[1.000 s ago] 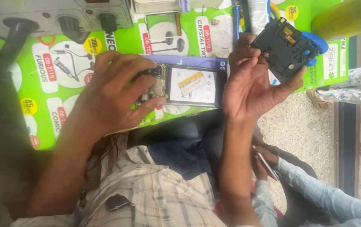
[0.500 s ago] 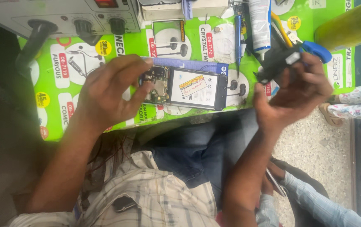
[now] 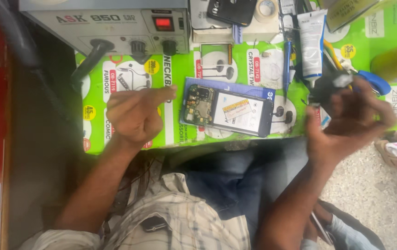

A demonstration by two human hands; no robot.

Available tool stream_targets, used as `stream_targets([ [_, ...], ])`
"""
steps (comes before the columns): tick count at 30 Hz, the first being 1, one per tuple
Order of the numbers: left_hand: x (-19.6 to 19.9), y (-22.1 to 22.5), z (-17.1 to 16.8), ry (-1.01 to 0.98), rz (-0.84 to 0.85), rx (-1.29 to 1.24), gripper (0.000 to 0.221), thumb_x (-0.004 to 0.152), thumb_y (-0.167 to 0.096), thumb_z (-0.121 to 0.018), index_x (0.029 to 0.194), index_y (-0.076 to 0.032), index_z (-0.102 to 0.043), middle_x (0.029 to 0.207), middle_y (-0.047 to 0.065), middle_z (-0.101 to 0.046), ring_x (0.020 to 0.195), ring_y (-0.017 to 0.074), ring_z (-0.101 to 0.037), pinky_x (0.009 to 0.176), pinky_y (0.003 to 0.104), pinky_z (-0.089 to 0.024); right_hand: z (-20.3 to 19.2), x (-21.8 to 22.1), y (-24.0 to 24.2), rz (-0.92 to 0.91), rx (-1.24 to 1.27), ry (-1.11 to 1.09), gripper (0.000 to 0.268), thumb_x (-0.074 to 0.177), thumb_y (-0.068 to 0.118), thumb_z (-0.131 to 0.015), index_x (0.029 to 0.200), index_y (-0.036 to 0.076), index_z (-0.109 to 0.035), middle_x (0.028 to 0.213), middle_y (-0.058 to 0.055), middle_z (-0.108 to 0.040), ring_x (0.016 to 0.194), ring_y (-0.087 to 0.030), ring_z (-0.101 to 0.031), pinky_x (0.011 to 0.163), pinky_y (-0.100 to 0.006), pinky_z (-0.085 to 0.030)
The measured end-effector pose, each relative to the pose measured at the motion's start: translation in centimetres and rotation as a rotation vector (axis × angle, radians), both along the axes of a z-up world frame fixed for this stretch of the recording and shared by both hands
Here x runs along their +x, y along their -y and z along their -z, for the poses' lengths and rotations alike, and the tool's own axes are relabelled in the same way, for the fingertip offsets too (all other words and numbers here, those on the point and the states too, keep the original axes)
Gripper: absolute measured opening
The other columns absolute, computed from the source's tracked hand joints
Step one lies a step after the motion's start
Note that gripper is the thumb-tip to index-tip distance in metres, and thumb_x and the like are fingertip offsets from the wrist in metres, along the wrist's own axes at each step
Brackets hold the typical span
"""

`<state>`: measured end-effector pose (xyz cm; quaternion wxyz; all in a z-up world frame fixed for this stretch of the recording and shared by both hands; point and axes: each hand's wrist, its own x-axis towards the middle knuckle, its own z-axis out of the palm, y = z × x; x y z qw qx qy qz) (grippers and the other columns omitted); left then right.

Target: The person disassembles a mobile phone, removes the battery, and uses a screwdriver to detach the motherboard from the phone frame. They then inspect the motherboard and reattach it to the frame.

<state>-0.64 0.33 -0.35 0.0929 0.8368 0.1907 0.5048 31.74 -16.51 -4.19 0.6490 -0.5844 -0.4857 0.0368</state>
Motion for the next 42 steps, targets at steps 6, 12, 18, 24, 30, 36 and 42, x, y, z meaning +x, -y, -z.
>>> stream_targets([
  [6, -0.4, 0.2, -1.0, 0.046, 0.053, -0.061, 0.026, 0.087, 0.009, -0.049, 0.095, 0.004, -0.074, 0.082, 0.012, -0.073, 0.077, 0.026, -0.075, 0.09, 0.043, -0.068, -2.0, -5.5, -3.8, -0.059, -0.264, 0.182, 0.06, 0.092, 0.002, -0.085, 0.134, 0.006, -0.042, 0.152, -0.022, -0.046, 0.137, -0.031, -0.055, 0.112, -0.04, -0.054],
  [12, -1.0, 0.8, -2.4, 0.071, 0.092, -0.123, 0.03, 0.083, 0.005, -0.04, 0.078, 0.007, -0.07, 0.062, 0.009, -0.068, 0.056, 0.0211, -0.069, 0.094, 0.055, -0.061, -1.1, -3.9, -2.0, 0.036, -0.166, 0.044, 0.024, 0.107, -0.008, -0.075, 0.121, 0.0, -0.057, 0.145, -0.021, -0.057, 0.132, -0.025, -0.063, 0.112, -0.037, -0.058],
  [18, -1.6, 1.0, -1.7, 0.074, 0.107, -0.101, 0.025, 0.087, 0.004, -0.044, 0.081, 0.006, -0.068, 0.064, 0.01, -0.07, 0.07, 0.0334, -0.078, 0.09, 0.046, -0.063, -0.1, -2.0, 1.1, 0.116, -0.022, -0.178, 0.018, 0.111, -0.006, -0.077, 0.114, -0.001, -0.06, 0.128, -0.018, -0.068, 0.105, -0.015, -0.068, 0.094, -0.025, -0.059],
  [24, -1.8, 1.1, -1.2, 0.089, 0.124, -0.089, 0.025, 0.094, 0.003, -0.044, 0.086, 0.004, -0.067, 0.072, 0.009, -0.071, 0.085, 0.0365, -0.078, 0.101, 0.048, -0.062, -0.7, -3.2, -0.1, 0.068, -0.104, -0.069, 0.017, 0.111, -0.005, -0.077, 0.113, -0.003, -0.06, 0.127, -0.017, -0.065, 0.105, -0.013, -0.066, 0.093, -0.025, -0.059],
  [30, -2.1, 1.0, -1.4, 0.032, 0.126, -0.08, 0.024, 0.091, -0.001, -0.044, 0.081, 0.001, -0.066, 0.07, 0.008, -0.071, 0.081, 0.0333, -0.078, 0.099, 0.053, -0.06, -1.3, -3.4, -1.2, 0.048, -0.126, -0.032, 0.018, 0.108, -0.005, -0.077, 0.115, -0.002, -0.06, 0.126, -0.015, -0.063, 0.104, -0.013, -0.067, 0.091, -0.025, -0.061],
  [36, -2.1, 1.2, -1.5, 0.037, 0.057, -0.073, 0.023, 0.093, -0.001, -0.045, 0.085, 0.001, -0.067, 0.073, 0.009, -0.072, 0.089, 0.0395, -0.078, 0.099, 0.049, -0.061, -1.9, -3.4, -2.0, 0.055, -0.128, -0.023, 0.015, 0.111, -0.006, -0.078, 0.113, -0.004, -0.063, 0.124, -0.013, -0.064, 0.108, -0.013, -0.067, 0.092, -0.024, -0.06],
  [42, -2.0, 1.3, -1.3, 0.07, 0.075, -0.092, 0.022, 0.093, 0.003, -0.047, 0.087, 0.0, -0.068, 0.074, 0.009, -0.072, 0.085, 0.0345, -0.077, 0.098, 0.051, -0.062, -5.0, 0.9, -9.3, -0.057, -0.107, 0.272, 0.007, 0.107, -0.001, -0.071, 0.113, -0.001, -0.068, 0.112, -0.015, -0.063, 0.103, -0.019, -0.066, 0.084, -0.028, -0.063],
])
